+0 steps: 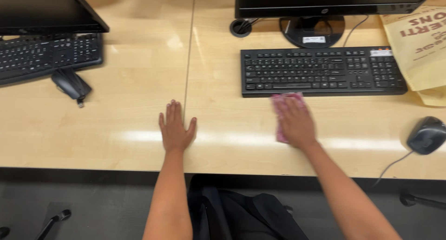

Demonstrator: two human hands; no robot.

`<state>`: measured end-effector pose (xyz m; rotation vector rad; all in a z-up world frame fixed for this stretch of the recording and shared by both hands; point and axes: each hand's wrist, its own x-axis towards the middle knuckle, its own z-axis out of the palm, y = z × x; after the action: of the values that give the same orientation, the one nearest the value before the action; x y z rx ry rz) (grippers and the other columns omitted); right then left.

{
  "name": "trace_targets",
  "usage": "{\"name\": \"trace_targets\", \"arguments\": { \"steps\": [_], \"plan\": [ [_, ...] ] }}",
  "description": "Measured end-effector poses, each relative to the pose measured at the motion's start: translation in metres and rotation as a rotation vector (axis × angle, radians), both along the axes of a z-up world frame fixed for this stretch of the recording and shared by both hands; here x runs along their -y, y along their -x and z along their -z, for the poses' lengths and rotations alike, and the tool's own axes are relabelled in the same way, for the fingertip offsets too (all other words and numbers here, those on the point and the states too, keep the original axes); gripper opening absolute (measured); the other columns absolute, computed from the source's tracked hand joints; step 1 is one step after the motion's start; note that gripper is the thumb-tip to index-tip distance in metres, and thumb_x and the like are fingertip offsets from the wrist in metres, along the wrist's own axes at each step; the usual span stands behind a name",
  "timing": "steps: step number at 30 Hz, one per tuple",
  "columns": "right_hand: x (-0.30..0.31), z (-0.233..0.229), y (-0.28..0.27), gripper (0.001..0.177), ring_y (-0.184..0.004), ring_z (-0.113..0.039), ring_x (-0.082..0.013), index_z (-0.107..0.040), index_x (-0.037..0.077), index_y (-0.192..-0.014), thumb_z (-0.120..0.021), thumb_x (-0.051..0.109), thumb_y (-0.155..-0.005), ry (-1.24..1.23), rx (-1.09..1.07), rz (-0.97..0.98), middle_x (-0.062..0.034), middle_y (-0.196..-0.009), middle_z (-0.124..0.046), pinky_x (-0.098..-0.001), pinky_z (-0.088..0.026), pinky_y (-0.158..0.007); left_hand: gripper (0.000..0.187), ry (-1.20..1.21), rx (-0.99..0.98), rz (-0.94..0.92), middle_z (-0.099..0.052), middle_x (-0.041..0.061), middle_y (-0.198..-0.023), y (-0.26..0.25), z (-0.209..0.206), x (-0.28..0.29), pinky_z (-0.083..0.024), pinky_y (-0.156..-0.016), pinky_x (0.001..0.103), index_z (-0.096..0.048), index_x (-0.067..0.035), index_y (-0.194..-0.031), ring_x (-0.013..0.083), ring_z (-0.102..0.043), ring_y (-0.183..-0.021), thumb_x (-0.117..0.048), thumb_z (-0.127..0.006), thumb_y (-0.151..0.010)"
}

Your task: The person wipes a keyboard, a computer mouse, and a desk surface with a cloth, and coils the mouse cable.

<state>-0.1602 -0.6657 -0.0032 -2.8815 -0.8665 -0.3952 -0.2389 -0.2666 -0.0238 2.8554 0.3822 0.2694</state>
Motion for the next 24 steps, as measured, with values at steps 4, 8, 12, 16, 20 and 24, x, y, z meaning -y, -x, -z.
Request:
{"name": "trace_targets", "arguments": {
  "steps": [4, 8, 12, 16, 20, 24],
  "plan": [
    [0.048, 0.0, -0.004, 0.053, -0.15, -0.036, -0.0249, -0.042, 0.02, -0.157, -0.035, 0.033, -0.106, -0.05, -0.068, 0.115, -0.0069, -0.16, -0.045, -0.0497, -0.02, -0.124, 0.08, 0.002, 0.014, -0.009, -0.028, 0.008, -0.168, 0.001, -0.002, 0.001, -0.01, -0.126, 0.048, -0.035, -0.007, -0.158, 0.0211, -0.021, -0.156, -0.055, -0.051, -0.096],
    [0.042, 0.007, -0.011, 0.056, -0.15, -0.034, -0.0265, -0.039, 0.02, -0.159, -0.033, 0.035, -0.106, -0.05, -0.075, 0.149, -0.0082, -0.162, -0.041, -0.0517, -0.018, -0.123, 0.08, -0.013, 0.019, -0.009, -0.029, 0.008, -0.169, 0.001, -0.002, 0.003, -0.011, -0.127, 0.048, -0.035, -0.007, -0.159, 0.0213, -0.021, -0.157, -0.054, -0.05, -0.097],
    [-0.005, 0.011, -0.002, 0.059, -0.153, -0.031, -0.0302, -0.037, 0.02, -0.16, -0.031, 0.039, -0.105, 0.51, 0.22, 0.152, -0.0045, -0.166, -0.035, -0.0541, -0.017, -0.125, 0.079, -0.024, 0.016, -0.007, -0.028, 0.008, -0.168, 0.001, -0.003, 0.004, -0.01, -0.127, 0.048, -0.034, -0.006, -0.159, 0.0216, -0.021, -0.156, -0.054, -0.049, -0.097],
    [-0.092, 0.005, 0.021, 0.056, -0.153, -0.028, -0.033, -0.037, 0.023, -0.16, -0.038, 0.034, -0.104, -0.074, -0.059, -0.052, -0.0087, -0.165, -0.033, -0.0556, -0.015, -0.124, 0.08, -0.023, -0.004, -0.008, -0.028, 0.008, -0.168, 0.0, -0.004, 0.003, -0.01, -0.126, 0.048, -0.034, -0.007, -0.159, 0.0212, -0.02, -0.156, -0.055, -0.048, -0.097],
    [-0.097, -0.003, 0.025, 0.056, -0.152, -0.027, -0.032, -0.038, 0.026, -0.159, -0.039, 0.035, -0.104, -0.12, -0.106, -0.123, -0.0096, -0.165, -0.034, -0.054, -0.015, -0.122, 0.08, -0.008, -0.028, -0.01, -0.027, 0.007, -0.168, 0.001, -0.005, 0.003, -0.009, -0.127, 0.048, -0.033, -0.007, -0.159, 0.0204, -0.02, -0.156, -0.056, -0.047, -0.097],
    [-0.033, 0.011, 0.011, 0.059, -0.158, -0.03, -0.0284, -0.038, 0.021, -0.163, -0.036, 0.027, -0.104, 0.036, -0.033, -0.026, -0.0053, -0.167, -0.037, -0.0521, -0.017, -0.128, 0.08, 0.006, -0.028, -0.005, -0.027, 0.009, -0.169, 0.001, -0.003, 0.003, -0.008, -0.127, 0.048, -0.032, -0.006, -0.159, 0.0211, -0.018, -0.156, -0.055, -0.045, -0.098]
  ]
}}
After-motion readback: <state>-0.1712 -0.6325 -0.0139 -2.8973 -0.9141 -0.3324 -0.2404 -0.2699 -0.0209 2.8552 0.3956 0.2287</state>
